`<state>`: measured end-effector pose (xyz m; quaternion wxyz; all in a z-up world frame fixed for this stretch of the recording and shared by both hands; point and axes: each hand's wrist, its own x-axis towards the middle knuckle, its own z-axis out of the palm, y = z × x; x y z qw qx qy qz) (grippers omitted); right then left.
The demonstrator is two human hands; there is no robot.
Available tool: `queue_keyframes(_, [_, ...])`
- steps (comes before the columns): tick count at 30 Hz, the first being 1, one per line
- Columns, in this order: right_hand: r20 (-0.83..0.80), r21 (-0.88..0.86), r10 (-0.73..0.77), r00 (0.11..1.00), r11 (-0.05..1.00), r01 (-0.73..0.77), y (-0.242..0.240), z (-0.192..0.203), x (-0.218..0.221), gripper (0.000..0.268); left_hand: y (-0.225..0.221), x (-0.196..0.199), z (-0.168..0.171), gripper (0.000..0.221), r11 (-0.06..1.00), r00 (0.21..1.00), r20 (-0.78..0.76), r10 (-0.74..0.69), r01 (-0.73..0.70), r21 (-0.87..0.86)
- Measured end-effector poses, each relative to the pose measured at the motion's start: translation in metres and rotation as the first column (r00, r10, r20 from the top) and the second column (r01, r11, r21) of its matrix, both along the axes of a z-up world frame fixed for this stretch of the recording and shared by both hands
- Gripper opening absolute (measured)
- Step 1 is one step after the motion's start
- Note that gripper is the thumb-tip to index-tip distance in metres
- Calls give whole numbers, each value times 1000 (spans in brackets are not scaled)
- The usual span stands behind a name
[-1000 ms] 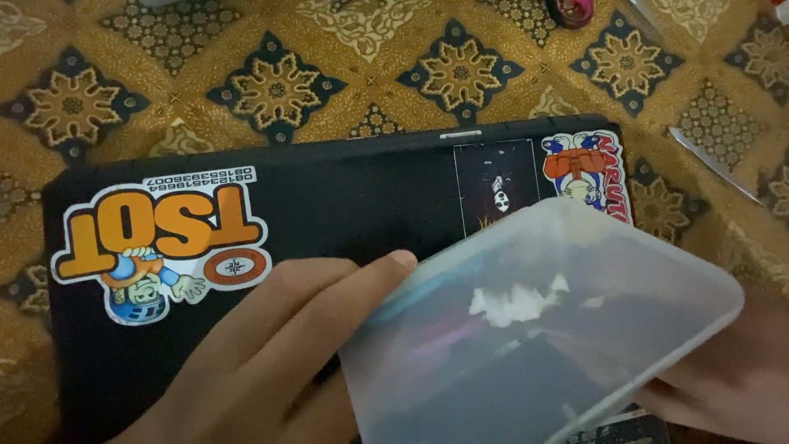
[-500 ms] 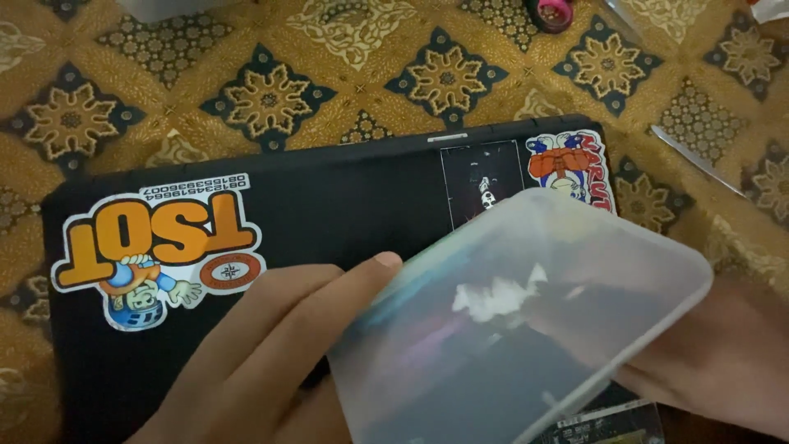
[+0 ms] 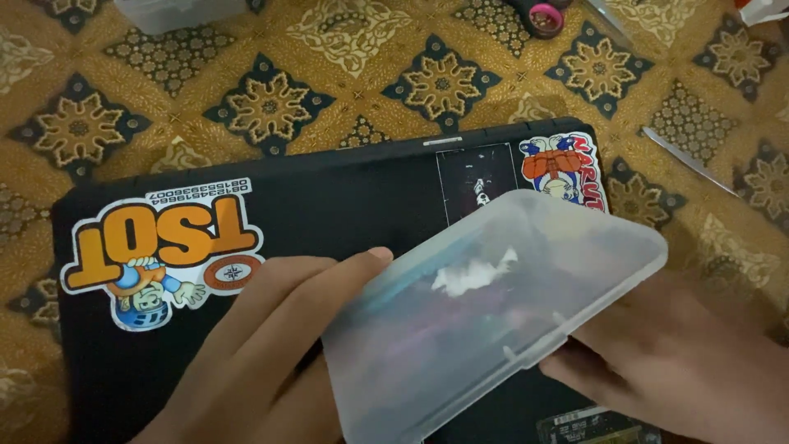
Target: The person is organizing a set of small screwdrivers into a plastic storage case on a workspace.
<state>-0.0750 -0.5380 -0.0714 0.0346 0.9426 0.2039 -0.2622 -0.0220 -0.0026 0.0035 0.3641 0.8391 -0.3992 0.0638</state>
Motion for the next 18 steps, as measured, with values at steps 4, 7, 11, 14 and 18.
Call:
queue_keyframes(4, [-39,-5,-59,997,998,59,181,29,27,51,1,3,-6,26,1000,999,38,7,-6,-15])
queue_keyframes(7, [402,333,-44,915,937,-101,212,61,36,70,2,7,-6,20,999,998,70,-1,3,-37])
queue_keyframes(11, [473,296,118,873,912,-284,240,75,54,51,2,15,-19,36,998,991,134,-6,13,-55])
queue_keyframes(14, [511,366,77,856,882,-298,246,66,58,40,1,17,-19,59,1000,997,78,22,-20,-21])
queue_keyframes(18, [445,616,-62,894,746,-255,252,75,61,25,7,16,-18,62,998,999,-33,15,-13,56])
